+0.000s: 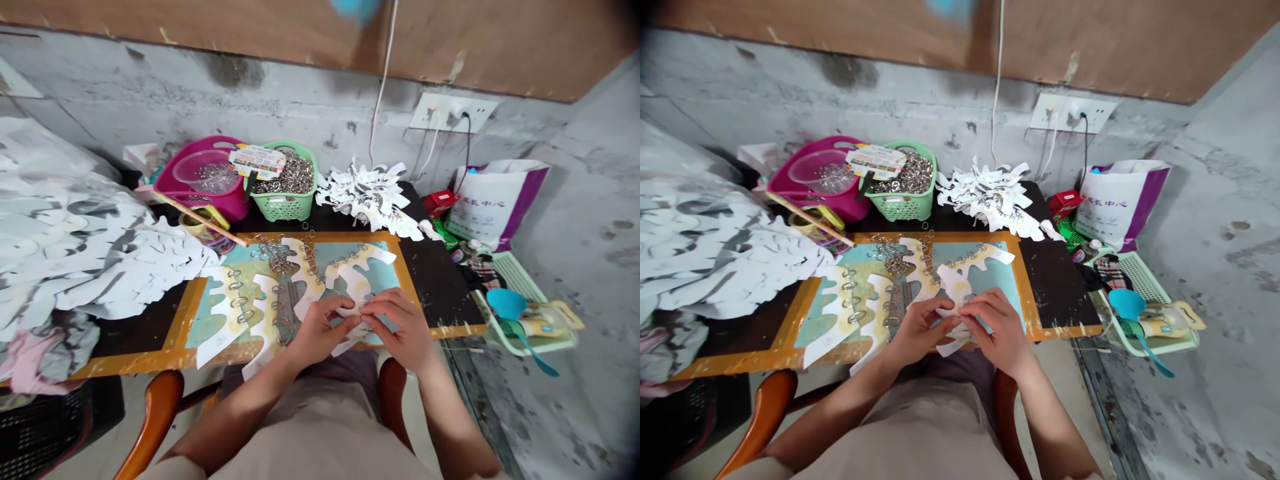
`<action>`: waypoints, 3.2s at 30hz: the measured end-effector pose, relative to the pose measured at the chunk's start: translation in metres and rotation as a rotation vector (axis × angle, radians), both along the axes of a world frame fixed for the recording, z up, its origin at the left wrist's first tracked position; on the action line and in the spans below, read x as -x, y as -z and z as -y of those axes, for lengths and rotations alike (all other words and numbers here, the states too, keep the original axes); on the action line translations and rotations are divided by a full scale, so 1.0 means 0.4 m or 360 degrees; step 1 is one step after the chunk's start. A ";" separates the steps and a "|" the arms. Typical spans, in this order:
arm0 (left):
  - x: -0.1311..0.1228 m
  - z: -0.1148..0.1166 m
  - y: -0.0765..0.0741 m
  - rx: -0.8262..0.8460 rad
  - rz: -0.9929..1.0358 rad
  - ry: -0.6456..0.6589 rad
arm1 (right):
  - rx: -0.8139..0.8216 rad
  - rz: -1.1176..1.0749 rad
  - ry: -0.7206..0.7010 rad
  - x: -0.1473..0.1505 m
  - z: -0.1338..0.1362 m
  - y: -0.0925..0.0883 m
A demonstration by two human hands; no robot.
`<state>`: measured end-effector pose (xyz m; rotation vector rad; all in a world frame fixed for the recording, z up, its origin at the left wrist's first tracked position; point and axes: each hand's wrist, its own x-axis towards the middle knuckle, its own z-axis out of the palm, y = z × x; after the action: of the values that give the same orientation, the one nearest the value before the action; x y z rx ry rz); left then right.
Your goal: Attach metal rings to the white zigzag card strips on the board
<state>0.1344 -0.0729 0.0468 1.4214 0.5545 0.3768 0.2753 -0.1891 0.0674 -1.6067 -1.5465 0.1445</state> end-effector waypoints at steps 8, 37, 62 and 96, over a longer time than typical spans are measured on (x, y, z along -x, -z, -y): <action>0.004 0.008 0.000 0.0057 -0.0086 0.0039 | 0.0180 0.0106 -0.0070 0.000 0.004 0.007; -0.024 -0.013 0.054 -0.0062 -0.0230 0.0085 | 0.0149 0.0290 -0.0122 -0.026 -0.005 0.078; 0.018 -0.024 0.067 0.0294 -0.0071 0.0263 | 0.0238 -0.1460 0.0133 0.038 -0.024 0.082; 0.018 -0.010 0.036 0.0328 0.0048 0.0129 | 0.0304 -0.2053 0.0020 0.066 -0.037 0.086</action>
<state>0.1270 -0.0691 0.0325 1.2337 0.4950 0.2683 0.2489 -0.1743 0.0329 -1.1777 -0.5025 1.0996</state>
